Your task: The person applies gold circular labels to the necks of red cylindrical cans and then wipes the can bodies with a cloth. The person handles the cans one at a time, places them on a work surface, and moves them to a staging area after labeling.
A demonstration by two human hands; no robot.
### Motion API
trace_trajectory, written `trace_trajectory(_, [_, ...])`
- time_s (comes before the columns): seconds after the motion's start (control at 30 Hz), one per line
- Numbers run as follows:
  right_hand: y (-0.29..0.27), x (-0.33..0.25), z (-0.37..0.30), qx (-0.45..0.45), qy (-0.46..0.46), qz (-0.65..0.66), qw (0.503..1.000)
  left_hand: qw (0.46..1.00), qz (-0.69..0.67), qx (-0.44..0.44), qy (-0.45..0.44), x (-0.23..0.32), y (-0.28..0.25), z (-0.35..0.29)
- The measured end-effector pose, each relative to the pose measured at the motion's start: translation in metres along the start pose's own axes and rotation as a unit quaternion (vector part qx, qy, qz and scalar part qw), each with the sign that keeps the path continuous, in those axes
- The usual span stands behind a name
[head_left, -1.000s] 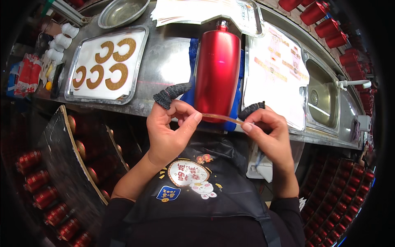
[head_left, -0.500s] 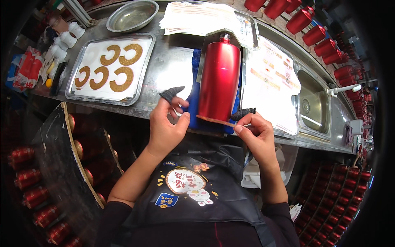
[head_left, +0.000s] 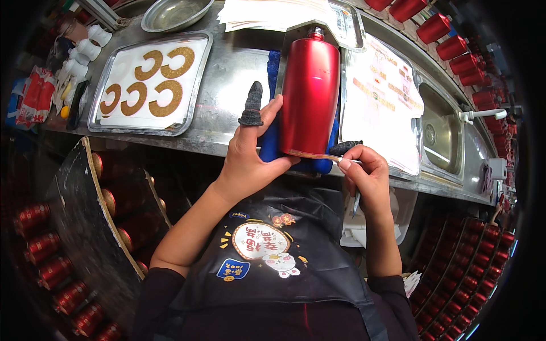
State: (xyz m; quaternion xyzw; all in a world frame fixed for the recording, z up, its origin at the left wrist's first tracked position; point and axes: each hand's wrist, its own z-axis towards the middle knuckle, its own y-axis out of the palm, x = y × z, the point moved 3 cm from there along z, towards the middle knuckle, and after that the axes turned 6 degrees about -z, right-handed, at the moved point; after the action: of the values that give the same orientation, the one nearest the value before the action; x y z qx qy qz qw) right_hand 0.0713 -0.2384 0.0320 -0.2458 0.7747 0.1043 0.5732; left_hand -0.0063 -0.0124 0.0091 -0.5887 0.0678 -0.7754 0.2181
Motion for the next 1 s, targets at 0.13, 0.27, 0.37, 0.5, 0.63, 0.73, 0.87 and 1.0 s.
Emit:
trace_trajectory(0.13, [0.001, 0.002, -0.002, 0.001, 0.006, 0.001, 1.0, 0.975, -0.207, -0.051, -0.067, -0.005, -0.009, 0.0])
trace_trajectory(0.27, [0.003, -0.002, -0.004, 0.009, -0.016, 0.012, 1.0, 0.926, -0.362, -0.002, -0.11, -0.014, -0.005, 0.0])
trace_trajectory(0.37, [0.005, -0.004, -0.004, 0.015, -0.015, 0.025, 0.999, 0.943, -0.315, 0.011, -0.103, -0.018, 0.006, 0.001])
trace_trajectory(0.5, [0.003, -0.003, -0.004, 0.024, -0.005, 0.038, 0.999, 0.959, -0.263, 0.027, -0.106, -0.017, 0.015, 0.005])
trace_trajectory(0.63, [0.001, 0.0, -0.005, 0.029, 0.0, 0.08, 0.996, 0.971, -0.216, 0.03, -0.092, -0.011, 0.017, 0.005])
trace_trajectory(0.73, [0.003, 0.002, -0.006, 0.024, 0.001, 0.075, 0.997, 0.956, -0.271, 0.04, -0.108, -0.015, 0.015, 0.005])
trace_trajectory(0.87, [0.008, 0.003, -0.006, 0.029, -0.007, 0.057, 0.998, 0.945, -0.31, 0.018, -0.102, -0.022, 0.014, 0.003])
trace_trajectory(1.0, [0.009, 0.001, -0.004, 0.03, 0.002, 0.066, 0.997, 0.906, -0.403, 0.025, -0.128, -0.026, 0.009, 0.004])
